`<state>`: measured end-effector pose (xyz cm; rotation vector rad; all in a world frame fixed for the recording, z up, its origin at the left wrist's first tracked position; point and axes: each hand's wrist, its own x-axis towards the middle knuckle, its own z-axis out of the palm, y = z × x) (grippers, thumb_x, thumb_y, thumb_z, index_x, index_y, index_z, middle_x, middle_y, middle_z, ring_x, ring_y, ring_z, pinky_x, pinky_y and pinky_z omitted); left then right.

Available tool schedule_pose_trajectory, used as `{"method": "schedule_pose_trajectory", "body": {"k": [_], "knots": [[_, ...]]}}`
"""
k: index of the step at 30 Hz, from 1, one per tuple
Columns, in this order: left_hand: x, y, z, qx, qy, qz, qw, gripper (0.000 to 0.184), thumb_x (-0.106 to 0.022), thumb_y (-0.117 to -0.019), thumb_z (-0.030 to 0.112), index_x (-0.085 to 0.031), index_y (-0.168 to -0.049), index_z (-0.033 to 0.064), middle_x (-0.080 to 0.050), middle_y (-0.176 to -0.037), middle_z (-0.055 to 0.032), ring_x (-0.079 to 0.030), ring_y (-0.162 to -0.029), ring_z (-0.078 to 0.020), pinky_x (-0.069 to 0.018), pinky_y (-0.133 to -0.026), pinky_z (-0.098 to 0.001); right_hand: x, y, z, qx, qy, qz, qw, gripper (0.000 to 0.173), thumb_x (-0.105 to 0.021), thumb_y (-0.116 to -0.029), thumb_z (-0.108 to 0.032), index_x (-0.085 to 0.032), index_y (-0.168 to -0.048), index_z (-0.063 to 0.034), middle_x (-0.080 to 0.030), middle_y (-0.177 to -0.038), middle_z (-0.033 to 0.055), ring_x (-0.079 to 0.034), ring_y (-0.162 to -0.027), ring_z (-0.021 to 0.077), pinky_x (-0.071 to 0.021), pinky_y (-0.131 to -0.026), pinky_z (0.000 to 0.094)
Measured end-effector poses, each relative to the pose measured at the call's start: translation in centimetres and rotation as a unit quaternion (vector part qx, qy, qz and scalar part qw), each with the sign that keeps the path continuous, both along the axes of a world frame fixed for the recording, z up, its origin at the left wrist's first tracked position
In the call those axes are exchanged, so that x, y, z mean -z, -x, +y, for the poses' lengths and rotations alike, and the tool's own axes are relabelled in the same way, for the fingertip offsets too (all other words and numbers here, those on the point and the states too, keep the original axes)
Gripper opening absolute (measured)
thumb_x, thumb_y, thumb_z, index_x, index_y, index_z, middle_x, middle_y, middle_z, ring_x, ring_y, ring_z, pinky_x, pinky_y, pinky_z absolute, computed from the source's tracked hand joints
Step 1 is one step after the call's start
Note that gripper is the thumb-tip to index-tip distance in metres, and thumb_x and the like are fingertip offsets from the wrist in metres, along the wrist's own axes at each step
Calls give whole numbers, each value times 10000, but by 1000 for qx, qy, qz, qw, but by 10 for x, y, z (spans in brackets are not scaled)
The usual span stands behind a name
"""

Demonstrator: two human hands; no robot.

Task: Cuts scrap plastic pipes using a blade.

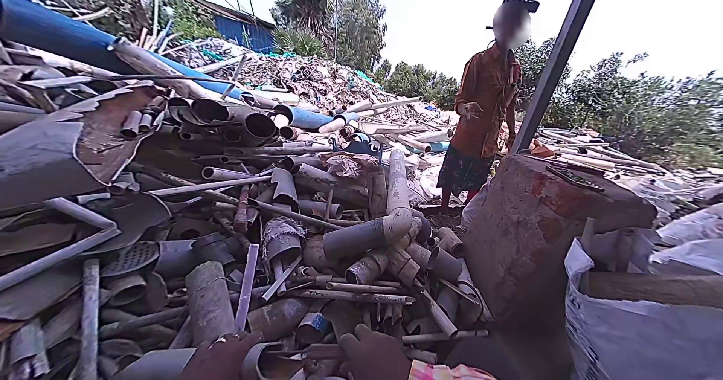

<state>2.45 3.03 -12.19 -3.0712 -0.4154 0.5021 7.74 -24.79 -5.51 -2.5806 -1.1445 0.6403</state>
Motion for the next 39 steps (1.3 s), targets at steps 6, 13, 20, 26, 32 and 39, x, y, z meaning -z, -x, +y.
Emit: {"method": "schedule_pose_trajectory", "body": {"k": [6,13,20,26,32,39], "knots": [[3,-1,-2,3,-8,19,1000,616,-780,-833,140,-592,-1420,136,-624,-1387,-170,-553,-1324,-377,-332,-1163,-582,3,-12,-3,-33,-71,115,990,392,-594,-1052,-183,-598,-1413,-30,-645,-1314,260,-619,-1237,409,-461,-1054,594],[5,0,3,-13,-31,13,999,599,-770,-836,139,-602,-1411,160,-639,-1361,-167,-575,-1295,-380,-354,-1141,-598,-6,2,-5,-37,-38,58,997,404,-548,-1074,-245,-582,-1456,-117,-645,-1278,248,-643,-1165,425,-508,-965,625],[4,7,24,-59,-40,18,997,622,-793,-845,209,-586,-1429,158,-640,-1348,-199,-577,-1286,-406,-352,-1139,-614,-6,-9,-9,-46,-59,56,996,396,-537,-1081,-243,-589,-1447,-100,-653,-1274,251,-640,-1173,426,-499,-969,625],[3,13,37,-88,-49,13,995,607,-796,-853,235,-592,-1418,149,-646,-1329,-218,-579,-1280,-422,-370,-1119,-625,-8,-11,-11,-42,-71,54,995,397,-542,-1079,-252,-595,-1443,-104,-654,-1272,242,-643,-1166,414,-499,-966,622],[5,16,42,-110,-50,17,993,623,-793,-863,245,-579,-1439,146,-628,-1362,-216,-566,-1297,-423,-369,-1121,-631,-13,-13,-14,-37,-62,34,997,384,-546,-1075,-248,-606,-1435,-129,-651,-1268,231,-645,-1159,408,-510,-947,615],[-33,21,16,-155,-70,67,983,604,-727,-904,132,-543,-1479,148,-571,-1440,-219,-517,-1364,-405,-352,-1154,-588,-16,-11,-15,-40,-60,38,997,392,-546,-1075,-256,-608,-1434,-113,-654,-1281,234,-644,-1172,412,-500,-955,627]]}}
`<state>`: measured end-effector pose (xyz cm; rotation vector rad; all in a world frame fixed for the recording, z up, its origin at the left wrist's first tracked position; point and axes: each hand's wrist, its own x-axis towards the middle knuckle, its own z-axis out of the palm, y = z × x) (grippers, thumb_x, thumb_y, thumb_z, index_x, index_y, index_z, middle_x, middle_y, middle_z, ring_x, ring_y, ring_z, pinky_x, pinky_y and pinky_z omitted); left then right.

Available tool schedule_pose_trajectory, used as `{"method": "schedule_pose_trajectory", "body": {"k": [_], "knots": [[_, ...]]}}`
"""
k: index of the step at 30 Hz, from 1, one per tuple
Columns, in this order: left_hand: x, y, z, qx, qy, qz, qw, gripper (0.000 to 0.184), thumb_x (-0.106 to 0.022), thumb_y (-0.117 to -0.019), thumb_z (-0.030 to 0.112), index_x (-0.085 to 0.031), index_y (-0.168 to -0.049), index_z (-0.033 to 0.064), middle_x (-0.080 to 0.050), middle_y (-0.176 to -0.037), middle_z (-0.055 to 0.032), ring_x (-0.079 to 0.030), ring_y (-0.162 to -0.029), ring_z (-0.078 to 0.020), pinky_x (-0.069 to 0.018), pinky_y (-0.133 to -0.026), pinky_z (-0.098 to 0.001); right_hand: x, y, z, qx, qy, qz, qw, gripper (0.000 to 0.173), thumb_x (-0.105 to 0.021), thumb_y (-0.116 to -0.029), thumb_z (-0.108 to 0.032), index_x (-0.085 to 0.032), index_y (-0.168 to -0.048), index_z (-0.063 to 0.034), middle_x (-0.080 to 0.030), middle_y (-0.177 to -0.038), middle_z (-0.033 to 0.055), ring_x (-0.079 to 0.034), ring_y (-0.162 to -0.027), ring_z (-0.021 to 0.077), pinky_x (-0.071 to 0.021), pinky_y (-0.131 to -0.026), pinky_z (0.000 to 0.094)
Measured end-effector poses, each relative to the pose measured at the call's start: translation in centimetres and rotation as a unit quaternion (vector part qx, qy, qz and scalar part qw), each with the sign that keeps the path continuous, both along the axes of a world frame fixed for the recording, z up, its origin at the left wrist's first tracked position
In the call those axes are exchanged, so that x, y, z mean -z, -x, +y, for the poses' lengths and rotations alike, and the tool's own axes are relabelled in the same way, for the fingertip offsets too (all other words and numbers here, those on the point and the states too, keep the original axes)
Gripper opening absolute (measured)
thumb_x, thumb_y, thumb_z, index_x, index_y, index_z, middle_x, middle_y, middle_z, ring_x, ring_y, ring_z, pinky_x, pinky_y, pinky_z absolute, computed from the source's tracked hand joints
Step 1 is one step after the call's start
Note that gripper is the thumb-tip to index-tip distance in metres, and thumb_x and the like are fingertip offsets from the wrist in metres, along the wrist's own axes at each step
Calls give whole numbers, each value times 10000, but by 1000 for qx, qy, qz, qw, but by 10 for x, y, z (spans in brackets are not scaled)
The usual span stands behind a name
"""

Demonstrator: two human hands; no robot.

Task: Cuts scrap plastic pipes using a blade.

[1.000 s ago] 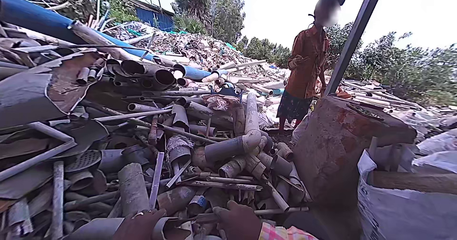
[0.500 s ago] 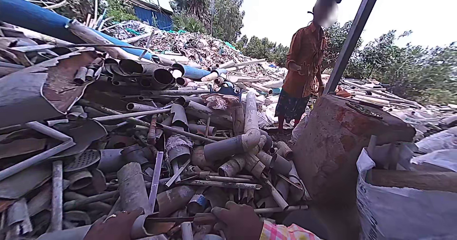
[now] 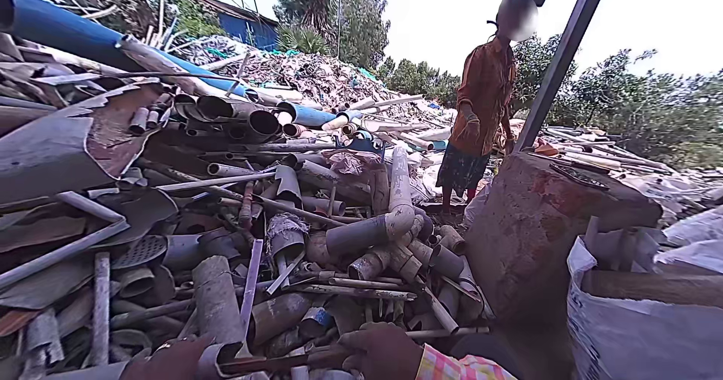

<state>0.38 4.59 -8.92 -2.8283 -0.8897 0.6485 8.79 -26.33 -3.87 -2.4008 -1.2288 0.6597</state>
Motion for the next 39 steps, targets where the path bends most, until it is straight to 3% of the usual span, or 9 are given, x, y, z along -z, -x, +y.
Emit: {"method": "schedule_pose_trajectory", "body": {"k": [1,3,6,22,25,28,32,34,39], "knots": [[-7,0,-6,-10,-2,11,1000,613,-714,-913,107,-524,-1495,146,-553,-1462,-218,-503,-1380,-403,-343,-1161,-585,0,0,0,1,5,-1,1000,394,-542,-1077,-261,-604,-1438,-118,-653,-1285,231,-646,-1170,410,-502,-952,627],[21,1,15,1,-9,-41,999,580,-749,-879,155,-585,-1435,145,-614,-1387,-209,-559,-1310,-416,-378,-1116,-627,0,1,1,6,30,-23,999,398,-518,-1085,-287,-585,-1455,-154,-645,-1286,211,-655,-1147,398,-524,-922,615],[44,1,36,-3,7,-74,997,583,-784,-862,189,-602,-1414,146,-626,-1351,-239,-564,-1285,-456,-368,-1097,-680,3,-2,0,-8,0,6,1000,388,-542,-1078,-257,-602,-1433,-110,-653,-1276,233,-641,-1176,406,-502,-963,620],[42,0,34,-7,-2,-84,996,578,-807,-839,203,-619,-1380,127,-645,-1319,-227,-586,-1261,-438,-392,-1083,-669,-1,3,-1,24,24,-28,999,381,-520,-1083,-282,-605,-1432,-154,-651,-1293,198,-657,-1155,388,-527,-922,613],[43,2,36,-12,-9,-79,997,578,-805,-844,193,-618,-1387,132,-644,-1325,-227,-588,-1256,-443,-400,-1074,-668,0,1,-2,8,-5,13,1000,390,-533,-1082,-269,-607,-1430,-108,-648,-1315,220,-628,-1217,393,-490,-998,616],[43,0,35,-14,-18,-77,997,566,-791,-854,201,-615,-1388,135,-648,-1322,-216,-590,-1259,-431,-408,-1072,-655,-1,2,-2,22,18,-16,999,385,-517,-1086,-292,-606,-1425,-133,-648,-1292,205,-652,-1164,389,-523,-936,606],[40,2,35,-25,-9,-76,997,590,-810,-840,194,-611,-1394,137,-647,-1322,-221,-584,-1263,-441,-393,-1087,-655,0,4,-2,14,-6,3,1000,392,-523,-1086,-280,-609,-1426,-105,-650,-1317,213,-635,-1209,390,-498,-986,611],[36,2,31,-23,-6,-76,997,586,-790,-850,174,-602,-1404,137,-639,-1340,-211,-577,-1279,-425,-392,-1094,-641,-2,5,-2,21,11,-18,1000,388,-515,-1088,-290,-605,-1425,-120,-653,-1287,203,-651,-1164,389,-518,-937,604],[37,2,30,-10,-9,-88,996,566,-771,-861,137,-606,-1402,130,-633,-1346,-214,-571,-1287,-421,-382,-1104,-642,-3,2,-3,21,-7,13,1000,398,-527,-1083,-274,-605,-1434,-104,-651,-1321,208,-631,-1223,377,-491,-1005,601]]}}
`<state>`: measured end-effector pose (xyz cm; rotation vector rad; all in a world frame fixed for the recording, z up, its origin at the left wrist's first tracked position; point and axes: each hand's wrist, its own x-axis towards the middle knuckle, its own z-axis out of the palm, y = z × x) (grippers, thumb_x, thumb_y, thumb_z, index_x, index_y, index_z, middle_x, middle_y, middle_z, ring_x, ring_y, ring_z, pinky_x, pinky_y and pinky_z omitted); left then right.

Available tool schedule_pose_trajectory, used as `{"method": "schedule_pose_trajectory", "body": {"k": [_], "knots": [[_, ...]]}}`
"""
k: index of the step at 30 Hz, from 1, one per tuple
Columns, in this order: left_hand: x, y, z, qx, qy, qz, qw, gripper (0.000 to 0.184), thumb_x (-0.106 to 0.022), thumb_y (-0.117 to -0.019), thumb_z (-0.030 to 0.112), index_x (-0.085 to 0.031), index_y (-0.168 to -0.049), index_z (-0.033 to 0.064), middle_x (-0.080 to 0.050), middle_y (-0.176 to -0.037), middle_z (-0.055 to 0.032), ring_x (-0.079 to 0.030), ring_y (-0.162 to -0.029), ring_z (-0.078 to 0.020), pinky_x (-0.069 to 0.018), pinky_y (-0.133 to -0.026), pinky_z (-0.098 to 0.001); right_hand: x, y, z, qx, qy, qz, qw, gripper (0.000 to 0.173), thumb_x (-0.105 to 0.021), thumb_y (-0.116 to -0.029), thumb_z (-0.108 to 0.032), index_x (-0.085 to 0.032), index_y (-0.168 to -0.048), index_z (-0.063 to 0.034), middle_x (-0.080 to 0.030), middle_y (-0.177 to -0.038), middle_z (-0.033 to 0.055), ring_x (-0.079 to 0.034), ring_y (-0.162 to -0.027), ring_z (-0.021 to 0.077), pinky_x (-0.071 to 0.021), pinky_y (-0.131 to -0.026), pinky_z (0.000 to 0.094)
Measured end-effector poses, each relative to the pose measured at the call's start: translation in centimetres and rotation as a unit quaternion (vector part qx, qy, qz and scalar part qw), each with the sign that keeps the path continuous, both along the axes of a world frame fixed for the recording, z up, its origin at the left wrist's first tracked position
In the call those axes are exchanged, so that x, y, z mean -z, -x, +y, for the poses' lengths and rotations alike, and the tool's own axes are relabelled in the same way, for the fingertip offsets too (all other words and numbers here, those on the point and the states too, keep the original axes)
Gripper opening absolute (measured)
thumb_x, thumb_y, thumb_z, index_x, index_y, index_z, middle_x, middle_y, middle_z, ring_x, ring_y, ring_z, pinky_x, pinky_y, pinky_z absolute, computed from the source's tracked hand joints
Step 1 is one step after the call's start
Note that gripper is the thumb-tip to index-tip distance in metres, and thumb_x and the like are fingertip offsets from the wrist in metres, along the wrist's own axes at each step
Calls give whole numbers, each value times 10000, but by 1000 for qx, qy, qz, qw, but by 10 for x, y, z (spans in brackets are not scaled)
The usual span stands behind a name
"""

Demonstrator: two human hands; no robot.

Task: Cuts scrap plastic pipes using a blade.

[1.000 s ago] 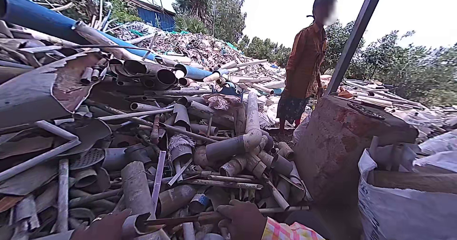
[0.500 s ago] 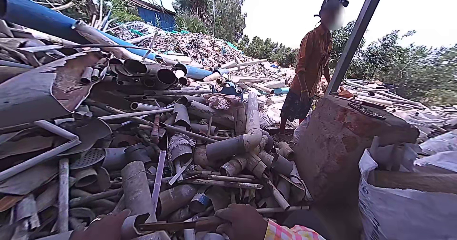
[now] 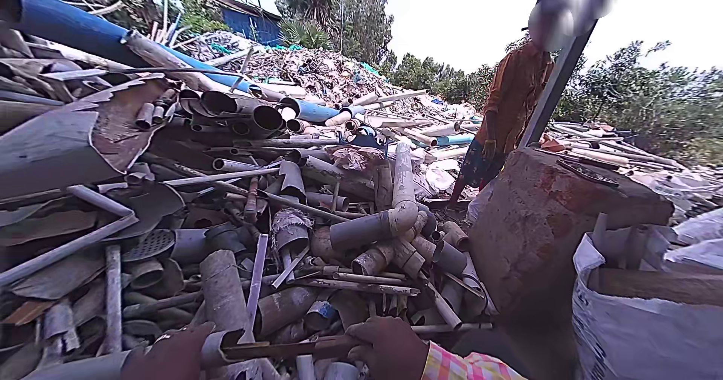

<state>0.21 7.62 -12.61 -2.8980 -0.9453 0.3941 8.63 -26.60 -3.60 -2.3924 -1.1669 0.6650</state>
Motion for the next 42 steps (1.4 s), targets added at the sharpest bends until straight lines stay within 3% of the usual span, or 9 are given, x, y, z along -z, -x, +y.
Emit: {"method": "schedule_pose_trajectory", "body": {"k": [8,11,14,17,22,28,37,40,42], "knots": [[-32,1,-24,-18,27,7,999,598,-708,-877,15,-551,-1448,93,-553,-1450,-221,-491,-1381,-407,-273,-1194,-614,-3,5,-1,12,8,-27,1000,390,-536,-1074,-277,-616,-1422,-120,-668,-1280,172,-657,-1165,347,-515,-972,560],[-34,1,-25,-9,19,-21,1000,562,-657,-883,-48,-578,-1422,90,-582,-1410,-234,-513,-1359,-413,-276,-1194,-605,4,6,-5,13,-52,-35,998,367,-571,-1053,-252,-663,-1368,-89,-701,-1224,168,-679,-1121,315,-525,-984,514],[-36,-1,-26,-5,11,-35,999,576,-631,-883,-77,-574,-1427,103,-597,-1389,-234,-522,-1351,-410,-269,-1200,-593,3,10,-6,15,-40,-105,994,372,-559,-1059,-261,-657,-1376,-91,-699,-1175,188,-699,-1048,360,-556,-871,554],[-36,-3,-25,-9,5,-32,999,598,-637,-879,-80,-565,-1441,112,-605,-1376,-235,-529,-1346,-409,-257,-1204,-599,-1,12,-9,8,-47,-72,996,382,-563,-1060,-278,-655,-1380,-91,-700,-1199,175,-686,-1092,345,-540,-927,552],[-36,1,-20,-14,2,-74,997,576,-637,-873,-86,-588,-1412,111,-634,-1326,-234,-559,-1312,-401,-262,-1204,-581,7,25,-15,-2,-106,-231,967,337,-621,-1011,-259,-712,-1281,-80,-715,-983,162,-730,-797,347,-593,-628,519],[-10,7,2,23,-66,-276,959,519,-668,-799,-164,-724,-1226,127,-695,-1259,-140,-585,-1299,-340,-245,-1203,-623,12,32,-18,-15,-172,-340,924,348,-603,-971,-285,-745,-1211,-79,-689,-865,115,-693,-611,263,-554,-465,412],[-11,11,5,47,-97,-358,927,398,-750,-809,-118,-748,-1157,75,-718,-1193,-174,-616,-1243,-401,-299,-1161,-665,5,37,-23,-20,-183,-317,930,367,-581,-987,-319,-743,-1219,-85,-707,-879,104,-706,-658,260,-569,-506,418],[-9,11,5,47,-97,-360,927,425,-747,-795,-130,-747,-1164,81,-713,-1206,-168,-616,-1241,-398,-297,-1160,-668,6,34,-21,-10,-175,-340,924,359,-584,-976,-300,-747,-1212,-84,-689,-854,108,-690,-606,252,-547,-456,403],[-10,9,3,52,-99,-350,930,440,-744,-788,-144,-750,-1160,91,-714,-1203,-164,-614,-1245,-395,-298,-1160,-671,3,35,-23,-13,-175,-299,938,353,-598,-985,-299,-739,-1223,-79,-709,-883,116,-714,-666,272,-573,-511,435]]}}
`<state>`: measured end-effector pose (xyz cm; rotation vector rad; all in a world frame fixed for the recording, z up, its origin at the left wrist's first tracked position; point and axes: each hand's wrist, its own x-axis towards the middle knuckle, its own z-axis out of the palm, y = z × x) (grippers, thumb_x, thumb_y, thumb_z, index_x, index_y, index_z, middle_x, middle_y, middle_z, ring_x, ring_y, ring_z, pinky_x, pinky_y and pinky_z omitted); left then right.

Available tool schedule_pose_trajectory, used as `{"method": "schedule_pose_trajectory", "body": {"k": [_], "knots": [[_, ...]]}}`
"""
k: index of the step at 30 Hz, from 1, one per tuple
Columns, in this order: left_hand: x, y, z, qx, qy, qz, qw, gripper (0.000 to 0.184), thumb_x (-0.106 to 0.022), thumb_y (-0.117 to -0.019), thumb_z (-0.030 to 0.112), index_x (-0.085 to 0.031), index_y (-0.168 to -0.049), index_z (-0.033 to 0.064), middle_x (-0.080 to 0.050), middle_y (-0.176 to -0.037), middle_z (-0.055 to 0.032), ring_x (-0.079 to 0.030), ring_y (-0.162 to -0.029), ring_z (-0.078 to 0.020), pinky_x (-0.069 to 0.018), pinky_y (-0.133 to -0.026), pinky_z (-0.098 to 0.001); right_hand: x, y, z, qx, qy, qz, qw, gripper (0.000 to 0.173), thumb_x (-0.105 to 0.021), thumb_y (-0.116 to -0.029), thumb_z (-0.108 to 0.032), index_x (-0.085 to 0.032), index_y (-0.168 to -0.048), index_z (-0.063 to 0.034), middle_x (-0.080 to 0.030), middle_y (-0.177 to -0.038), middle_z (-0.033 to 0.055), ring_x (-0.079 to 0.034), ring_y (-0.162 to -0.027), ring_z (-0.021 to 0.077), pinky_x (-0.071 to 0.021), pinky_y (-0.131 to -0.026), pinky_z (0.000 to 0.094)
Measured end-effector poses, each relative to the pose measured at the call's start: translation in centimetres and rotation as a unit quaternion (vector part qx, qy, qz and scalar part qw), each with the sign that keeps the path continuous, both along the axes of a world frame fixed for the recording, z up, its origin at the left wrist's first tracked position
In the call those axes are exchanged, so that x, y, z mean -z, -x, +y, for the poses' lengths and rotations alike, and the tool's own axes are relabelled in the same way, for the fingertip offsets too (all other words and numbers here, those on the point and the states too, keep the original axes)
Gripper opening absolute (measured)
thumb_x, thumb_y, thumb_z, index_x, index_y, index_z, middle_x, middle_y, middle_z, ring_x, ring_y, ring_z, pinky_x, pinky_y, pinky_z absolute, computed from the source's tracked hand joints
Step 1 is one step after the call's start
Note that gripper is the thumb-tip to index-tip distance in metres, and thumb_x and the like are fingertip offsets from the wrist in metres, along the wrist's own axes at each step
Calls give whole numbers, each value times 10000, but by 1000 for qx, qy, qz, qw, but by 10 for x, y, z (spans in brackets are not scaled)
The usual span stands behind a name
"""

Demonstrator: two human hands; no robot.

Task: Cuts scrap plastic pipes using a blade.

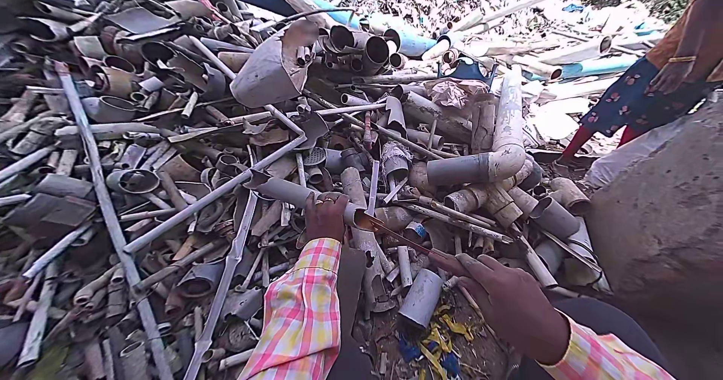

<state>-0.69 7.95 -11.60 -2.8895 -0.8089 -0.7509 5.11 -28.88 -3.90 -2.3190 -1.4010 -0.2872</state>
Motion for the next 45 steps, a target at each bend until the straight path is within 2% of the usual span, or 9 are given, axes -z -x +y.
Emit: {"method": "schedule_pose_trajectory", "body": {"k": [16,25,28,31,34,38,41,43,45], "knots": [[2,2,3,-40,2,16,999,471,-760,-785,-113,-737,-1195,118,-714,-1195,-151,-612,-1248,-371,-281,-1171,-655,2,15,-3,-12,-75,-106,991,387,-495,-1026,-331,-763,-1175,-95,-648,-771,52,-602,-525,164,-456,-394,301],[-14,-6,-18,2,67,139,988,541,-624,-848,-139,-692,-1300,150,-671,-1314,-150,-557,-1333,-357,-170,-1198,-667,2,5,1,25,88,-55,994,288,-653,-889,-339,-704,-1007,-82,-656,-703,76,-669,-538,252,-501,-413,397],[-16,-12,-28,33,76,159,984,542,-619,-853,-129,-682,-1314,148,-670,-1323,-137,-546,-1347,-349,-168,-1197,-664,-14,1,16,78,320,92,940,311,-561,-1000,-220,-551,-1270,-67,-672,-988,181,-711,-824,375,-550,-644,501],[-13,-18,-33,41,68,173,982,530,-605,-869,-115,-676,-1319,155,-672,-1324,-135,-559,-1335,-348,-184,-1191,-668,-1,-4,15,55,277,83,956,275,-541,-1011,-232,-622,-1209,-60,-681,-931,172,-717,-777,353,-553,-604,478],[-16,-20,-35,41,68,172,982,521,-599,-871,-125,-674,-1318,132,-658,-1345,-147,-556,-1336,-358,-183,-1187,-676,-15,-10,17,2,295,257,920,437,-490,-1092,-317,-501,-1468,-96,-673,-1190,212,-672,-1079,405,-528,-884,593],[-19,-22,-41,37,72,195,977,545,-612,-853,-123,-655,-1334,130,-641,-1368,-140,-545,-1346,-353,-179,-1193,-665,1,-11,13,23,227,143,963,535,-501,-1071,-285,-415,-1598,-253,-703,-1098,202,-711,-917,403,-564,-732,547],[-19,-20,-40,44,75,200,976,533,-608,-858,-122,-656,-1326,128,-639,-1369,-138,-541,-1350,-351,-170,-1196,-669,4,-20,18,-9,220,233,947,534,-505,-1085,-321,-400,-1605,-267,-706,-1228,191,-688,-1095,400,-530,-928,595],[-18,-20,-43,49,74,213,973,544,-613,-839,-130,-652,-1323,115,-641,-1358,-150,-537,-1351,-357,-160,-1200,-667,11,-19,20,19,220,181,958,523,-492,-1083,-328,-412,-1598,-294,-717,-1126,195,-708,-989,411,-553,-805,586],[-20,-24,-47,54,74,232,968,559,-615,-830,-137,-641,-1332,107,-630,-1368,-152,-518,-1367,-356,-147,-1206,-660,13,-19,22,16,192,228,954,518,-513,-1079,-327,-440,-1586,-256,-724,-1165,185,-708,-1033,392,-547,-869,587]]}}
